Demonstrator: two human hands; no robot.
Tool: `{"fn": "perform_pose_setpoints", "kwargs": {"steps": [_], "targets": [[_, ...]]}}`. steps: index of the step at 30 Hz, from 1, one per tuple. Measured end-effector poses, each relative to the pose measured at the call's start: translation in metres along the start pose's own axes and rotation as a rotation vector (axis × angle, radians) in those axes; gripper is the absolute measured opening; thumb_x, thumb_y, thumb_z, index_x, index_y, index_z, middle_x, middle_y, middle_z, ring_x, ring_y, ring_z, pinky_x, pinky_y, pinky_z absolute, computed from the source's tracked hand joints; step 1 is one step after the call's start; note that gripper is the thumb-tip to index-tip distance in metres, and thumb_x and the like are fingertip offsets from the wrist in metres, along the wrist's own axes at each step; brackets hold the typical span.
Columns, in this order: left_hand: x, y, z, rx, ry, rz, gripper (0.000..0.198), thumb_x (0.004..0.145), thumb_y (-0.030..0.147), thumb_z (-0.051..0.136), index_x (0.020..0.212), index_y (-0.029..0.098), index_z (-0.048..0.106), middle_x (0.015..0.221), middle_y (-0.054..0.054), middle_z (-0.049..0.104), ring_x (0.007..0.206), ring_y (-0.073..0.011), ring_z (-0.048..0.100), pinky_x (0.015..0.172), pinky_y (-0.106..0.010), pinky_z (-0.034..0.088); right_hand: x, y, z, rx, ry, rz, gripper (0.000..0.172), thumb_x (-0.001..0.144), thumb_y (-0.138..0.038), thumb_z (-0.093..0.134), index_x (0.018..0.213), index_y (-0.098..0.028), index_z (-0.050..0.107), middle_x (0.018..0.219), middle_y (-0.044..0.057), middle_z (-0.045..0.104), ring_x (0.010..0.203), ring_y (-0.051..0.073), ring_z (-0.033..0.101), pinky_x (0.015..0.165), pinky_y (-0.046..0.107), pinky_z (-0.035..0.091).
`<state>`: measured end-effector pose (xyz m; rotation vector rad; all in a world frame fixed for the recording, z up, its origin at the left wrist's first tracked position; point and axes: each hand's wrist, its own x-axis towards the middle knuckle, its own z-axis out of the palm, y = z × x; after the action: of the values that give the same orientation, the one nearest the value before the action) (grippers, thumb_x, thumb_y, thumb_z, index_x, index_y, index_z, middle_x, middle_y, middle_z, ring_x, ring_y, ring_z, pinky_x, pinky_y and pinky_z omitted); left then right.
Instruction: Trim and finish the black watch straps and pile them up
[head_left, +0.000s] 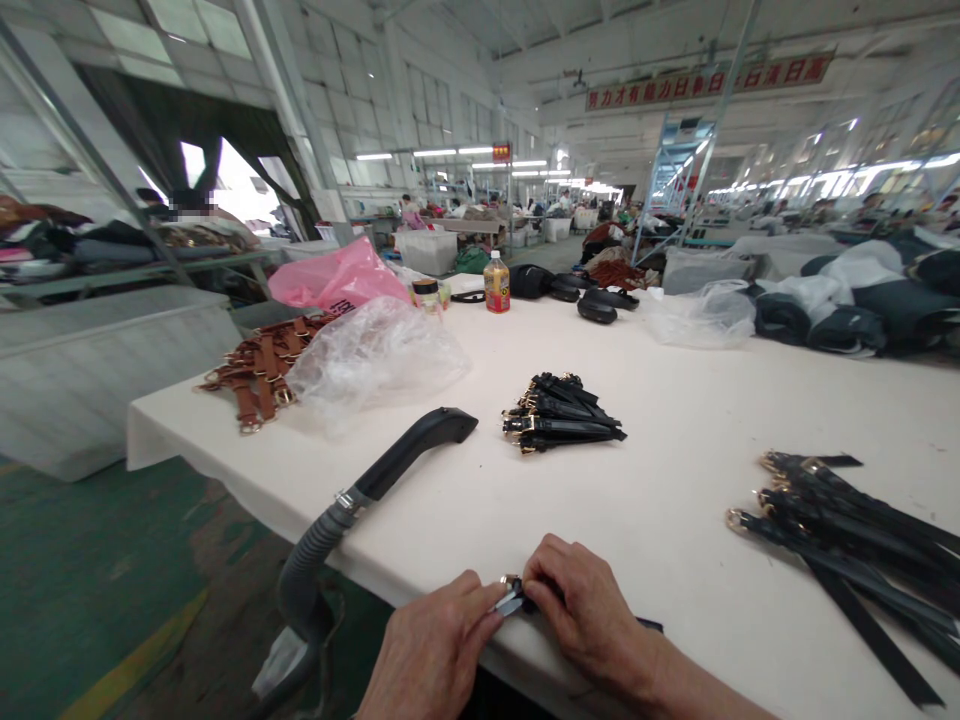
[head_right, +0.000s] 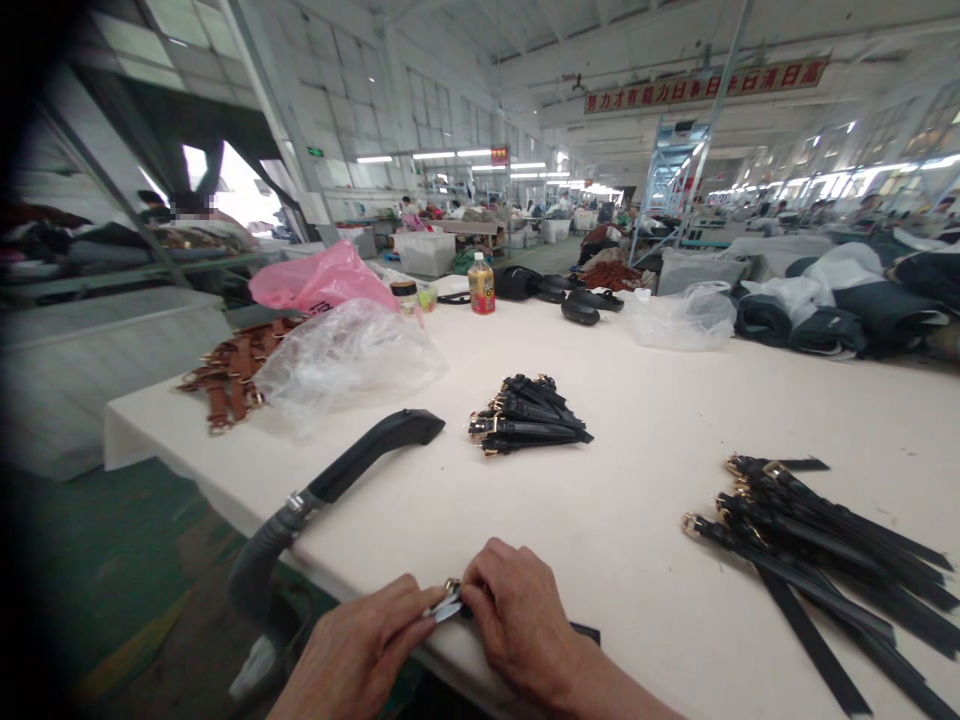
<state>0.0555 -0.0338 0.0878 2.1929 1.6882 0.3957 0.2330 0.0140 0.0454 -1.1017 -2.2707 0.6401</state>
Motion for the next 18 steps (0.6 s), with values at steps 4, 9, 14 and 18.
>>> {"fn": "perform_pose_setpoints", "kwargs": {"steps": [4, 9, 14, 18], "targets": [[0.001, 0.002, -0.002, 0.05, 0.0, 0.017, 0.028, 0.088, 0.029, 0.033, 0.09, 0.029, 0.06, 0.075, 0.002, 0.06, 0.07, -0.0103, 0.058, 0.065, -0.017, 0.04, -0.001, -0.002, -0.001, 0.032, 0.0, -0.019, 0.011, 0.086, -0.022, 0.045, 0.076, -0.02, 0.048, 0.075, -0.002, 0.053, 0.069, 0.012, 0.047, 0.065, 0.025, 0.031], [0.001, 0.002, 0.0, 0.123, -0.015, 0.038, 0.027, 0.087, 0.028, 0.033, 0.092, 0.029, 0.06, 0.075, 0.001, 0.061, 0.07, -0.0117, 0.059, 0.06, -0.018, 0.039, 0.0, -0.003, -0.005, 0.126, 0.004, -0.002, 0.011, 0.086, -0.021, 0.044, 0.075, -0.02, 0.047, 0.075, -0.002, 0.052, 0.067, 0.011, 0.047, 0.063, 0.024, 0.032], [-0.002, -0.006, 0.006, -0.033, 0.022, -0.01, 0.03, 0.088, 0.032, 0.032, 0.089, 0.029, 0.061, 0.076, 0.002, 0.063, 0.071, -0.0104, 0.059, 0.066, -0.018, 0.04, 0.003, -0.003, -0.013, 0.239, 0.027, 0.091, 0.017, 0.088, -0.022, 0.039, 0.072, -0.019, 0.045, 0.072, -0.002, 0.05, 0.065, 0.01, 0.046, 0.06, 0.021, 0.033], [0.0, -0.014, 0.009, -0.174, 0.033, -0.113, 0.027, 0.087, 0.039, 0.034, 0.097, 0.032, 0.059, 0.091, 0.003, 0.065, 0.084, -0.012, 0.059, 0.077, -0.02, 0.041, 0.004, 0.006, -0.024, 0.136, 0.018, 0.216, 0.028, 0.088, -0.024, 0.034, 0.062, -0.018, 0.041, 0.064, -0.002, 0.047, 0.06, 0.01, 0.044, 0.056, 0.022, 0.031]]}}
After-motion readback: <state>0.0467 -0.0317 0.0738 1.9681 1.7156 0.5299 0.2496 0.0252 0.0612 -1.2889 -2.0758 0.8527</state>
